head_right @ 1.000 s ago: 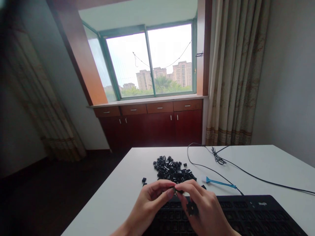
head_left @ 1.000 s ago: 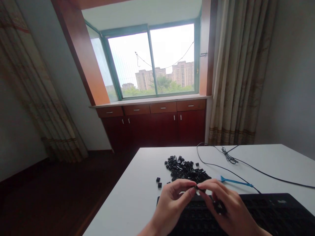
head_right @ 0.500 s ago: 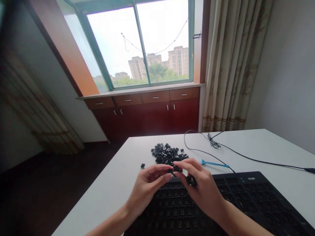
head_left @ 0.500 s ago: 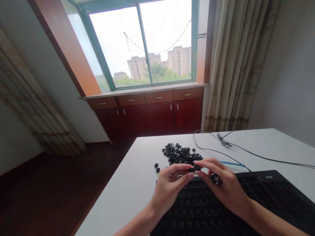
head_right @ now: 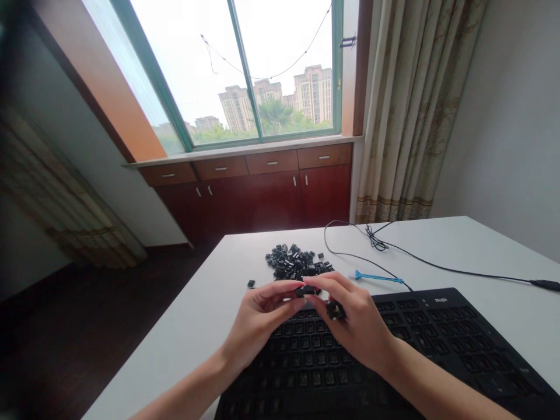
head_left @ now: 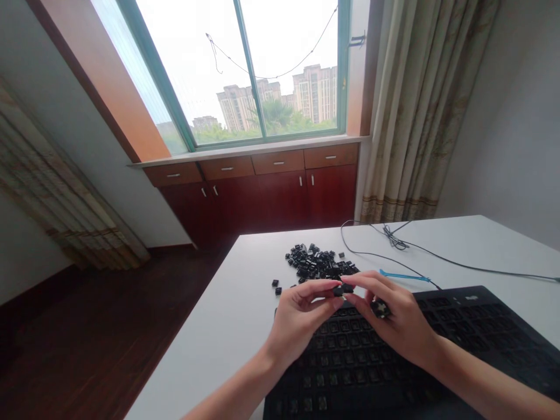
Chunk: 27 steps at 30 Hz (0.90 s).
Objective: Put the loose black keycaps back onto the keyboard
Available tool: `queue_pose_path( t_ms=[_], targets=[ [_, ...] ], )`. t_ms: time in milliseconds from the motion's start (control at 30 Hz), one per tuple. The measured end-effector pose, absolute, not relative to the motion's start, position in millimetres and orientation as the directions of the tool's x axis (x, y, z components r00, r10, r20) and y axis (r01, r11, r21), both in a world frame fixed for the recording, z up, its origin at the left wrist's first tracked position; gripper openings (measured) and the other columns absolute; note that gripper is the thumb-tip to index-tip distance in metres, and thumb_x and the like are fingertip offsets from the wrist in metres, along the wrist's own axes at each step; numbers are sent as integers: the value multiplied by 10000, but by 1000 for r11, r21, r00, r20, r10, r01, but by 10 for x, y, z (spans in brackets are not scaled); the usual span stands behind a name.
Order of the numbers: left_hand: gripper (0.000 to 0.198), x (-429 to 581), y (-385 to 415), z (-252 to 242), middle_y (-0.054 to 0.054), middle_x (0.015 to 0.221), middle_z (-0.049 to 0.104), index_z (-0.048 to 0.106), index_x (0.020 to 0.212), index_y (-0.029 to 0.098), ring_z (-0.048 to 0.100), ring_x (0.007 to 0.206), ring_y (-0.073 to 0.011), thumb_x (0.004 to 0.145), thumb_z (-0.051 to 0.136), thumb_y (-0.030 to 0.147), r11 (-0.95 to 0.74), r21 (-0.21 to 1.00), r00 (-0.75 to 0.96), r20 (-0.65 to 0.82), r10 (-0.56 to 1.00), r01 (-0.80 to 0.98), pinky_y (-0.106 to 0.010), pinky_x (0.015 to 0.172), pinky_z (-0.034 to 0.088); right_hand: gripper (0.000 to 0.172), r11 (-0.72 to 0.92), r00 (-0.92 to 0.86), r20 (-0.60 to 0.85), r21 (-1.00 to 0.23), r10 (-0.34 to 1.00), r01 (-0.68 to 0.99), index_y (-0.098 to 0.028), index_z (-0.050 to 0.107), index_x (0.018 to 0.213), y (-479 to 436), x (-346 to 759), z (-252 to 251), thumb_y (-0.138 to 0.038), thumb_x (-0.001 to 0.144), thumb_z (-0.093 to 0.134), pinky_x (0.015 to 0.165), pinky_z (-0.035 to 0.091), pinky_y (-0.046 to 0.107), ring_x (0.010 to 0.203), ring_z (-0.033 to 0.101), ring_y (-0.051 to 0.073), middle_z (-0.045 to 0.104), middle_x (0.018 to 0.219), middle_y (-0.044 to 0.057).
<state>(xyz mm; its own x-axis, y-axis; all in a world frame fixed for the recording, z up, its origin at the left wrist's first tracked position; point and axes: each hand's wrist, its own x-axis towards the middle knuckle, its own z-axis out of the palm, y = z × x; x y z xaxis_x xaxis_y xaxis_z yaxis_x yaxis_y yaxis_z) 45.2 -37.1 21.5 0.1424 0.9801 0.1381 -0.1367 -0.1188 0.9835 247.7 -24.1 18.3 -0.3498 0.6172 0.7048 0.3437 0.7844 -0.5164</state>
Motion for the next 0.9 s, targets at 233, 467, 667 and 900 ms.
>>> queue_pose_path(
  t_ms=[233, 467, 667, 900],
  targets=[
    [283, 457, -378, 227, -83, 1027, 803, 801, 1014, 162, 755, 965, -228, 769, 854, 295, -113, 985, 139, 130, 982, -128, -318, 903, 626, 277, 777, -333, 708, -507, 623, 374, -251, 640, 1238, -245, 2476, 181, -195, 966, 634, 697, 569, 225, 727, 639, 99, 697, 1044, 35],
    [267, 456, -378, 234, -62, 1033, 797, 785, 1022, 184, 748, 900, -166, 795, 847, 309, -94, 982, 134, 117, 984, -167, -232, 831, 596, 236, 779, -323, 714, -515, 621, 358, -246, 637, 1173, -241, 2478, 203, -204, 944, 681, 679, 539, 199, 714, 618, 80, 683, 1005, 11],
    [289, 457, -394, 273, -63, 960, 781, 773, 1072, 180, 715, 844, -138, 851, 799, 364, -111, 989, 147, 125, 981, -103, -205, 762, 569, 220, 769, -292, 721, -522, 629, 369, -233, 627, 1105, -233, 2488, 158, -225, 910, 731, 660, 534, 209, 689, 609, 66, 678, 1071, 21],
    [250, 472, -404, 300, -45, 957, 783, 763, 1058, 183, 713, 828, -118, 861, 795, 335, -99, 981, 171, 128, 977, -164, -201, 790, 583, 196, 784, -309, 725, -524, 615, 332, -208, 622, 1055, -243, 2482, 148, -197, 897, 736, 691, 547, 215, 776, 651, 86, 679, 1061, 36]
  ],
)
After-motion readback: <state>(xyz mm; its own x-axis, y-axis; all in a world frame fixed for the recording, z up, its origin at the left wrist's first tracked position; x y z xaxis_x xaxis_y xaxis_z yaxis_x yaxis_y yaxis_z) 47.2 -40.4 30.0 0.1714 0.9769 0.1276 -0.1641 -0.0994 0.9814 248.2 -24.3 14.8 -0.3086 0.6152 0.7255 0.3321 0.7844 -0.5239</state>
